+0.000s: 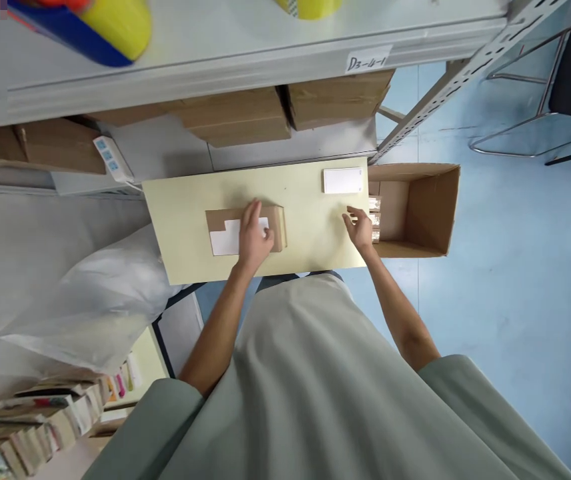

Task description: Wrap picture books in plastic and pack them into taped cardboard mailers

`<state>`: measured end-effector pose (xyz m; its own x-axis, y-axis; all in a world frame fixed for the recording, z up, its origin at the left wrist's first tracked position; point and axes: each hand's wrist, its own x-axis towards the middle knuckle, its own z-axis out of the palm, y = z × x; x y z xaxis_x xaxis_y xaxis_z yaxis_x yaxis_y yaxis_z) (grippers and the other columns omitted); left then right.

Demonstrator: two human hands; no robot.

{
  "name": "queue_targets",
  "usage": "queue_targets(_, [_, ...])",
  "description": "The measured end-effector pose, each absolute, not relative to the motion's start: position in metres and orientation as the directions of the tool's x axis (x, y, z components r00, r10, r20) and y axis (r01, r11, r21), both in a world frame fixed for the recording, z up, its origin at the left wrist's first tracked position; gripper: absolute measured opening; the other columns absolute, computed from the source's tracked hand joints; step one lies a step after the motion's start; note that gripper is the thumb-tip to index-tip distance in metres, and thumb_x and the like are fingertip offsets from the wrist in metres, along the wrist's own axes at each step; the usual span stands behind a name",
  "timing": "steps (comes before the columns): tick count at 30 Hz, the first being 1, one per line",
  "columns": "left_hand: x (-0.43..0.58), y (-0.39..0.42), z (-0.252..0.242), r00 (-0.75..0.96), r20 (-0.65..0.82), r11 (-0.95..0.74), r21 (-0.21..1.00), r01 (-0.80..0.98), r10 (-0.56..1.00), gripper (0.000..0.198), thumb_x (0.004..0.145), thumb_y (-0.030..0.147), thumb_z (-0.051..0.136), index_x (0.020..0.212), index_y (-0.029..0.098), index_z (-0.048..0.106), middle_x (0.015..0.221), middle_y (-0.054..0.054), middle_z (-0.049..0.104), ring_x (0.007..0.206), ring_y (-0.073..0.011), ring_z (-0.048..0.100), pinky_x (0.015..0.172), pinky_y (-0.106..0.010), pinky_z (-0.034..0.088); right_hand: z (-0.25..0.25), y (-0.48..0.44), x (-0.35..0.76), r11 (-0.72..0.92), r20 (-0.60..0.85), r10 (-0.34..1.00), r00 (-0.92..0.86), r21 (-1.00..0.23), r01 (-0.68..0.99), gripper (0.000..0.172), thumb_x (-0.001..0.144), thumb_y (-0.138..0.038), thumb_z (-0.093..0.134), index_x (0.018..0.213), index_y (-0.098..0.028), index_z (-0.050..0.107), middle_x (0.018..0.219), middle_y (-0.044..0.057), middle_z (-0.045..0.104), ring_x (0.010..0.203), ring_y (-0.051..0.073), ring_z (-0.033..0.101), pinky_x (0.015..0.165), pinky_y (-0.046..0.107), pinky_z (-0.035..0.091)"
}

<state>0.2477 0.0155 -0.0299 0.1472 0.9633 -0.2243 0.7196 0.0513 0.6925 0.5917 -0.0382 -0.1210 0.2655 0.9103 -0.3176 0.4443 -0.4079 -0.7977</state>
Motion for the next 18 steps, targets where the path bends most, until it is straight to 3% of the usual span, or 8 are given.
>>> queue_targets(4, [0.337,0.039,-0.061,0.241,-0.306,0.076,0.748,0.659,0.921,0.088,0.087,0.013,0.070,0.172,0.022,0.049,0.181,-0.012,0.047,0.173,-0.0332,0.037,0.144,-0.051,0.032,-0.134,-0.008,0.627,-0.449,-0.307,0.878,0.366,-0.793,0.412,0.062,0.106,-0.067,0.060,0.140,-0.018,0.076,0.140,0.024,0.074,0.118,0.036,0.075,0.104,0.055,0.066])
queue_targets(7, [0.385,0.061,-0.096,0.198,-0.478,0.293,0.763,0.577,0.856,0.080,0.087,0.013,0.068,0.165,0.018,0.056,0.168,-0.019,0.061,0.154,-0.0350,0.062,0.128,-0.050,0.052,-0.145,0.015,0.639,-0.471,-0.305,0.857,0.415,-0.789,0.394,0.062,0.106,-0.066,0.060,0.139,-0.016,0.077,0.139,0.025,0.073,0.117,0.036,0.075,0.103,0.054,0.066])
queue_targets(9, [0.406,0.075,-0.115,0.143,-0.574,0.421,0.726,0.543,0.806,0.073,0.084,0.011,0.066,0.157,0.017,0.061,0.158,-0.019,0.068,0.143,-0.0347,0.069,0.118,-0.049,0.058,-0.151,0.028,0.643,-0.490,-0.318,0.848,0.424,-0.776,0.397,0.061,0.106,-0.066,0.061,0.138,-0.016,0.077,0.136,0.024,0.074,0.114,0.035,0.076,0.104,0.052,0.066])
queue_targets(12, [0.422,0.091,-0.132,0.075,-0.605,0.474,0.690,0.548,0.793,0.069,0.079,0.007,0.064,0.147,0.018,0.066,0.147,-0.017,0.073,0.136,-0.0330,0.072,0.116,-0.048,0.058,-0.156,0.039,0.644,-0.519,-0.352,0.837,0.419,-0.753,0.405,0.062,0.107,-0.066,0.060,0.136,-0.015,0.078,0.135,0.024,0.073,0.111,0.034,0.077,0.107,0.051,0.064])
queue_targets(18, [0.426,0.099,-0.138,0.048,-0.567,0.394,0.627,0.672,0.822,0.054,0.080,0.002,0.062,0.131,0.013,0.075,0.136,-0.018,0.075,0.119,-0.0301,0.074,0.118,-0.044,0.054,-0.158,0.044,0.642,-0.521,-0.375,0.841,0.389,-0.753,0.401,0.057,0.109,-0.060,0.057,0.135,-0.015,0.079,0.134,0.024,0.074,0.108,0.034,0.078,0.109,0.054,0.063])
